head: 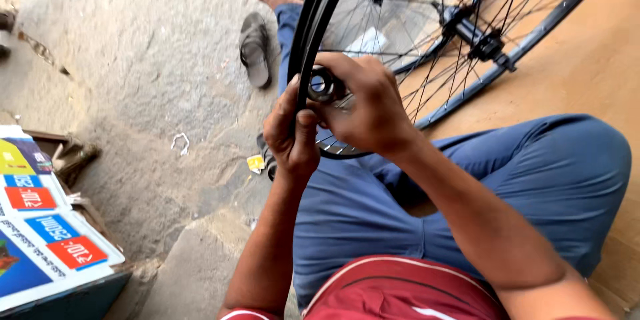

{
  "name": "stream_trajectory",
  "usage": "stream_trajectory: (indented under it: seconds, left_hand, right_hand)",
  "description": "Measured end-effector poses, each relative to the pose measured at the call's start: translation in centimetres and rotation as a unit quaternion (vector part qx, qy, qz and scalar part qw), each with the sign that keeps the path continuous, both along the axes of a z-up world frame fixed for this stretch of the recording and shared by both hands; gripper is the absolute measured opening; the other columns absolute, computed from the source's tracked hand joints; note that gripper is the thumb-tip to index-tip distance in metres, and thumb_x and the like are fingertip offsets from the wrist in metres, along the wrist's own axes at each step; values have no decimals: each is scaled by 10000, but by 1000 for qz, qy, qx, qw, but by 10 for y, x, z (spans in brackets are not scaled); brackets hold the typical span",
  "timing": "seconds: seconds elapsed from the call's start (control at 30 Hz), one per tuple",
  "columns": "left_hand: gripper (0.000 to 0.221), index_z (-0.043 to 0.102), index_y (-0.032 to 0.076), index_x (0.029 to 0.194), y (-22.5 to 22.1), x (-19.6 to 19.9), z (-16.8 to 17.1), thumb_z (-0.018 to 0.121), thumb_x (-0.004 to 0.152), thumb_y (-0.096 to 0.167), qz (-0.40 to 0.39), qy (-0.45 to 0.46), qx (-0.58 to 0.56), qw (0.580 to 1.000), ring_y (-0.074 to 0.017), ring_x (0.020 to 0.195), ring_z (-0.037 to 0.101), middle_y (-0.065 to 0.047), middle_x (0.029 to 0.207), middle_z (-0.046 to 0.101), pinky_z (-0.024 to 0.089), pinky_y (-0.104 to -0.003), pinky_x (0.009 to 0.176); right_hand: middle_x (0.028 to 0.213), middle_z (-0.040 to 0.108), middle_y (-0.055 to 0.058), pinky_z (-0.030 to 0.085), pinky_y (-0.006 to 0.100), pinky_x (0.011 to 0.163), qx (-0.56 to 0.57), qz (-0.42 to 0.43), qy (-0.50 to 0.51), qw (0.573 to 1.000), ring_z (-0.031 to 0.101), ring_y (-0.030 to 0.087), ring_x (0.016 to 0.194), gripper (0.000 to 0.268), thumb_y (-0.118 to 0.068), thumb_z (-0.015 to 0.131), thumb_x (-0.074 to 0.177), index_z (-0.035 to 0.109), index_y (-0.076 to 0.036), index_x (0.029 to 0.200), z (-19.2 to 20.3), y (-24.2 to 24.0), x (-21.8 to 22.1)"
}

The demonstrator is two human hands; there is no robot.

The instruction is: The person assembles a bicycle wheel by inserting components into the rim and tightening them by hand while sitting on the floor.

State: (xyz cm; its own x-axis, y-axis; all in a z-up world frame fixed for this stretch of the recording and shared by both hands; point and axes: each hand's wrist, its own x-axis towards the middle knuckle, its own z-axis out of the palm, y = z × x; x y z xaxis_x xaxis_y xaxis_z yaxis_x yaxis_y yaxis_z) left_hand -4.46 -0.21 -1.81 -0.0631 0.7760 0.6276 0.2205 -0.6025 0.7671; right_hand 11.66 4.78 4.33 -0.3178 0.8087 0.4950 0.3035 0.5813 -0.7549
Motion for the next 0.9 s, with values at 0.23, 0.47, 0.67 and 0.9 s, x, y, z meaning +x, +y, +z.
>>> stream_trajectory:
  seconds: [0.23,0.47,0.67,0.9]
  left_hand:
    - [451,540,-17,1458,-5,-2,-10,589,1104,258,0,5,-30,1000,-87,787,652,-115,1136,684,565,-216,683]
    - [385,552,-19,1503,5,-8,-12,591,1196,211,27,25,17,999,-183,1055,675,-173,1277,697,554,-305,917]
    - [416,550,0,1478,-3,3,-4,593,1139,238,-19,-25,-23,999,-75,765,617,-47,1073,645,562,-211,688]
    - [458,553,-14,1485,2,1,3,596,1118,257,8,-34,-49,998,-65,760,586,-49,1058,659,509,-202,649]
  right_hand:
    - [1032,704,41,533,322,843,-82,33,197,976,672,227,958,265,-124,721,841,666,-81,1096,2,-8,2]
    - [1075,713,124,512,415,926,54,32,144,988,666,305,1038,302,-53,790,849,672,-58,1127,1,-8,10]
    - [1035,734,101,556,385,891,-49,-14,53,997,712,273,957,271,-154,822,854,679,-78,1071,-4,-2,-2]
    - [1142,670,171,522,435,979,78,104,255,958,649,375,1144,139,-75,721,935,626,-107,1032,6,-6,19]
